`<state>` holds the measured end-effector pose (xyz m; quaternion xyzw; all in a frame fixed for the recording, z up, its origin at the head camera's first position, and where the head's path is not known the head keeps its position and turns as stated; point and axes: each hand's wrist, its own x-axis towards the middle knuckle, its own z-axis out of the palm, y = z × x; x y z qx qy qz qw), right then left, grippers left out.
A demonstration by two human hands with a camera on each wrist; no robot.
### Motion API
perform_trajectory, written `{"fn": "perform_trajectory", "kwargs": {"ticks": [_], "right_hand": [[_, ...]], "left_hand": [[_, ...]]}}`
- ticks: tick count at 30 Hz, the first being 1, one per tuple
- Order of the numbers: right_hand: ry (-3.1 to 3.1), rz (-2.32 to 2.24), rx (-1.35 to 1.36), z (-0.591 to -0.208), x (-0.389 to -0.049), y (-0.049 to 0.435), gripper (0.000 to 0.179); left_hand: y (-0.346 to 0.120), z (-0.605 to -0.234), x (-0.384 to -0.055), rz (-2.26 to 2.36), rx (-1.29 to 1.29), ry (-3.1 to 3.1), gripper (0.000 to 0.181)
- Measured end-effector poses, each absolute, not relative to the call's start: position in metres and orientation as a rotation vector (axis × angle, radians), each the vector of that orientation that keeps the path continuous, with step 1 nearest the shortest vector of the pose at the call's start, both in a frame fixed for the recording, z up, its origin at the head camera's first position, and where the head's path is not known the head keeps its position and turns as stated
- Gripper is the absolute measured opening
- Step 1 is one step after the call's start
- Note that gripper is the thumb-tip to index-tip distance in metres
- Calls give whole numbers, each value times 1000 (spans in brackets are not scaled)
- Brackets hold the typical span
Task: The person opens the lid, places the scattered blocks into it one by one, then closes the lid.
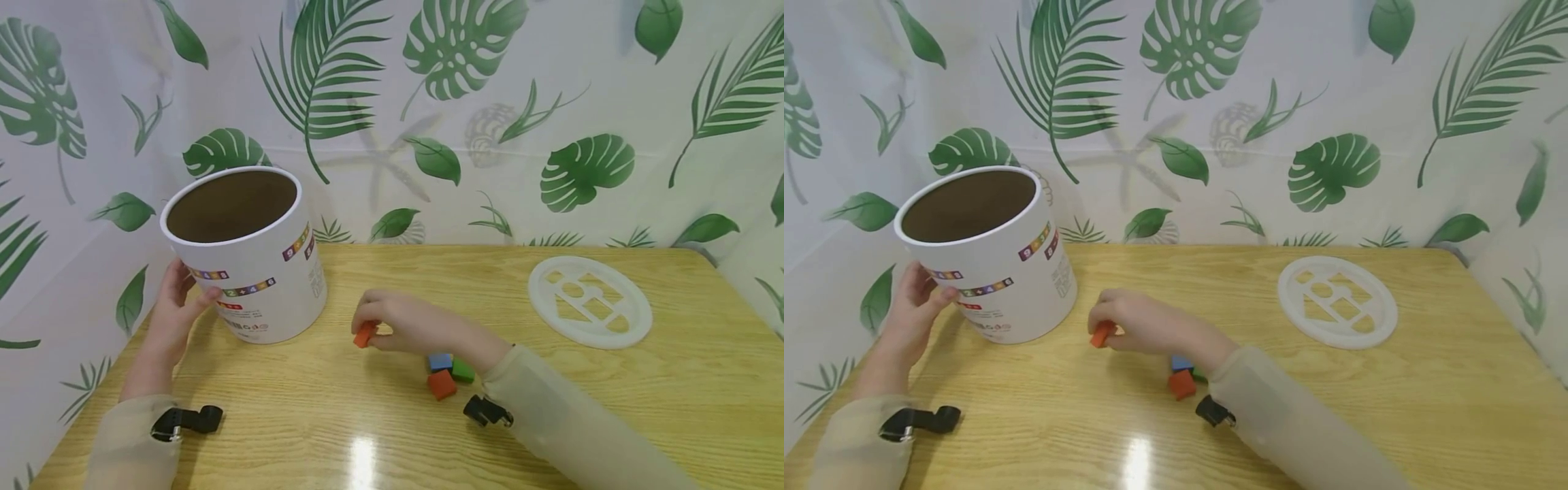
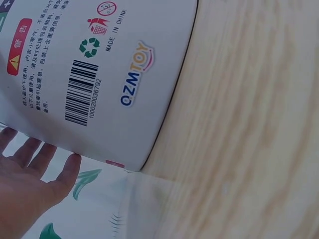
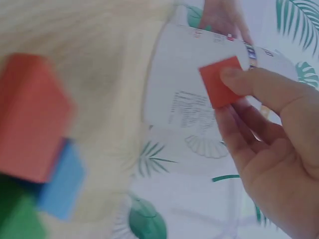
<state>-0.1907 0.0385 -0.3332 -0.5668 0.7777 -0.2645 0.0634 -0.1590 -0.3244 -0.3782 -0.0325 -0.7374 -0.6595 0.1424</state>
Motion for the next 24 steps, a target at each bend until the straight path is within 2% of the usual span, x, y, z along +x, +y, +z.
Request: {"fn": "perform_trajectory", "kwargs": {"ticks": [13,24], "right_hand": [[2539,-1338,-1882,-274,-209,-13,18],[2665,-1380,-1594,-246,-224,-63,25]], "left_hand": [[-324,-379,-159,-1904,-78,-2151,74],[-324,-380,-159,-1906,-98,-2102,74]]}}
